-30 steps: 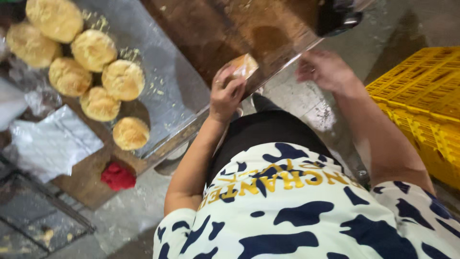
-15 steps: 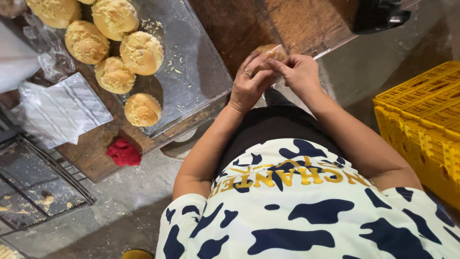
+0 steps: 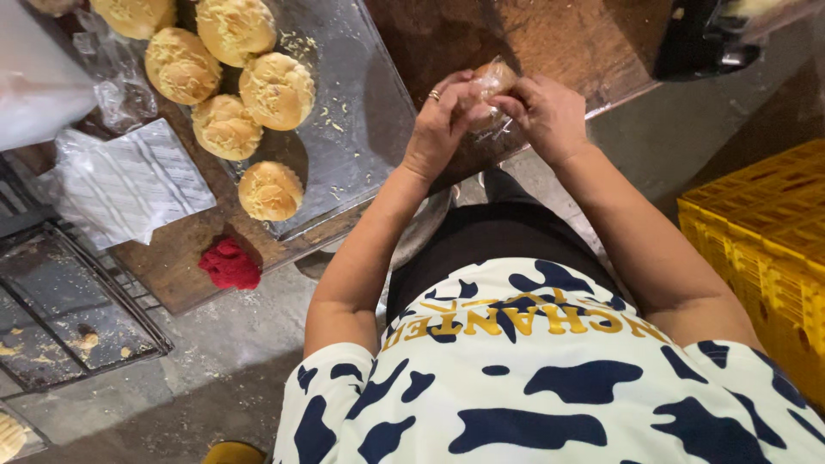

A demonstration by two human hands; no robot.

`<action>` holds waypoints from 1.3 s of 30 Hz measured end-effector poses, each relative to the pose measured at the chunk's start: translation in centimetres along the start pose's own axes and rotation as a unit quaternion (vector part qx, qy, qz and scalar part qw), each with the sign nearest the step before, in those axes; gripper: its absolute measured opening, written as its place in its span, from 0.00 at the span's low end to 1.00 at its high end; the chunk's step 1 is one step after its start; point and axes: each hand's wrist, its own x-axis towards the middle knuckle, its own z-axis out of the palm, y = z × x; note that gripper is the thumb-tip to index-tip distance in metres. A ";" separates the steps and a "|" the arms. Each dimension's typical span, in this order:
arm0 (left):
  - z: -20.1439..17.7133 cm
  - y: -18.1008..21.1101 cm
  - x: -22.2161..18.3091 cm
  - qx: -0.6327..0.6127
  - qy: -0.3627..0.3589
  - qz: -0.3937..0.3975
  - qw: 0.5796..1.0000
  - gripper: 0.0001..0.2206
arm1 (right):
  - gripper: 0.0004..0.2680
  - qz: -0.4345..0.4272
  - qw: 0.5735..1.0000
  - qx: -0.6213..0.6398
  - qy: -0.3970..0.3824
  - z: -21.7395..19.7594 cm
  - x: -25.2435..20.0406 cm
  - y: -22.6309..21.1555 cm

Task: The person wraps individual bread rolls in plastic wrap, uses a tape dispenser to seal the packages, and places the sealed rolls into a yellow plastic crate.

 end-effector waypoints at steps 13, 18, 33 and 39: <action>2.0 -2.7 0.7 -0.265 0.043 -0.150 0.952 0.30 | 0.23 0.120 0.963 0.223 -0.095 -3.0 3.5 0.0; 1.7 -1.6 1.1 0.031 -0.023 0.056 0.998 0.39 | 0.21 -0.059 0.981 -0.077 -0.170 -5.6 5.3 -4.3; 1.9 -2.1 0.5 0.088 -0.009 0.007 0.996 0.36 | 0.04 0.088 0.941 0.316 0.076 -4.3 -0.3 1.8; 3.0 -1.7 -0.8 -0.004 0.078 -0.037 0.996 0.31 | 0.07 0.217 0.849 0.478 0.053 1.0 -1.4 3.7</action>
